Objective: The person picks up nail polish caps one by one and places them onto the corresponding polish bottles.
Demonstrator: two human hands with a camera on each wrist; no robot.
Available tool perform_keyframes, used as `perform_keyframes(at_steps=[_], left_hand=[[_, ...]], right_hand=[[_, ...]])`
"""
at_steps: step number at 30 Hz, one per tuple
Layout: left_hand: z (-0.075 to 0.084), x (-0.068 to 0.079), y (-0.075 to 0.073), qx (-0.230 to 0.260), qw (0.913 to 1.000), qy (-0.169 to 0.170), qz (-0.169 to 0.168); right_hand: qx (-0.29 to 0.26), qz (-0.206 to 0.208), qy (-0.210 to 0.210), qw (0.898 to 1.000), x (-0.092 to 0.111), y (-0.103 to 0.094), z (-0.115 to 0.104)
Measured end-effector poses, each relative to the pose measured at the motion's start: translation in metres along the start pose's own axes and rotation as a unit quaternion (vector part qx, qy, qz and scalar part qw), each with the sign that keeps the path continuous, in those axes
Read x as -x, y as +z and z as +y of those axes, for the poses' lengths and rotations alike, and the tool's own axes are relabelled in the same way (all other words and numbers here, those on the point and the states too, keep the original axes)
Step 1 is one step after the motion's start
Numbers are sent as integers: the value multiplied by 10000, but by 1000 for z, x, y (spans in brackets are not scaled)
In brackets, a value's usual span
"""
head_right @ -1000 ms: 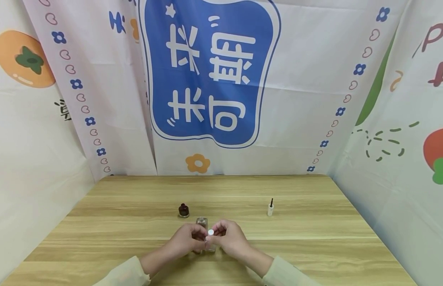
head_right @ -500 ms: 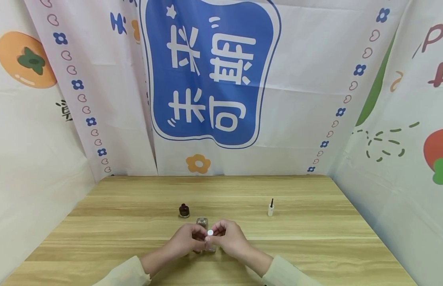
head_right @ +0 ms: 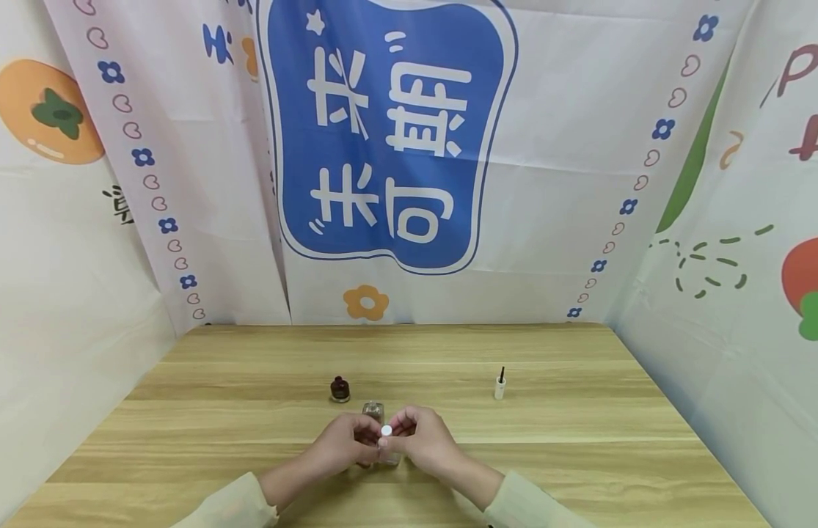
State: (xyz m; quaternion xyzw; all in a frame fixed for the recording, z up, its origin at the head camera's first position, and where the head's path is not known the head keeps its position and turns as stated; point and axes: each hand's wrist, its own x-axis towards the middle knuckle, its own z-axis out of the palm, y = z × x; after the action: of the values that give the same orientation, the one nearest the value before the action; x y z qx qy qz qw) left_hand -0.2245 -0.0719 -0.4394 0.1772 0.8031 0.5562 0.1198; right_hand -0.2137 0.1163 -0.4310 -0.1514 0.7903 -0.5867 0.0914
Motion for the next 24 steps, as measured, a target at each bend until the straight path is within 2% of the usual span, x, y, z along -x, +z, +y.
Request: perform_keyframes(at_steps=[7, 16, 24], left_hand=[[1, 1, 0, 46, 10000, -49, -1], [5, 3, -6, 150, 9998, -134, 1], [13, 4, -16, -120, 9998, 43, 126]], right_hand=[[56, 62, 31, 10000, -2, 0, 1], [96, 163, 3, 9998, 4, -8, -15], [143, 287, -48, 9995, 7, -21, -26]])
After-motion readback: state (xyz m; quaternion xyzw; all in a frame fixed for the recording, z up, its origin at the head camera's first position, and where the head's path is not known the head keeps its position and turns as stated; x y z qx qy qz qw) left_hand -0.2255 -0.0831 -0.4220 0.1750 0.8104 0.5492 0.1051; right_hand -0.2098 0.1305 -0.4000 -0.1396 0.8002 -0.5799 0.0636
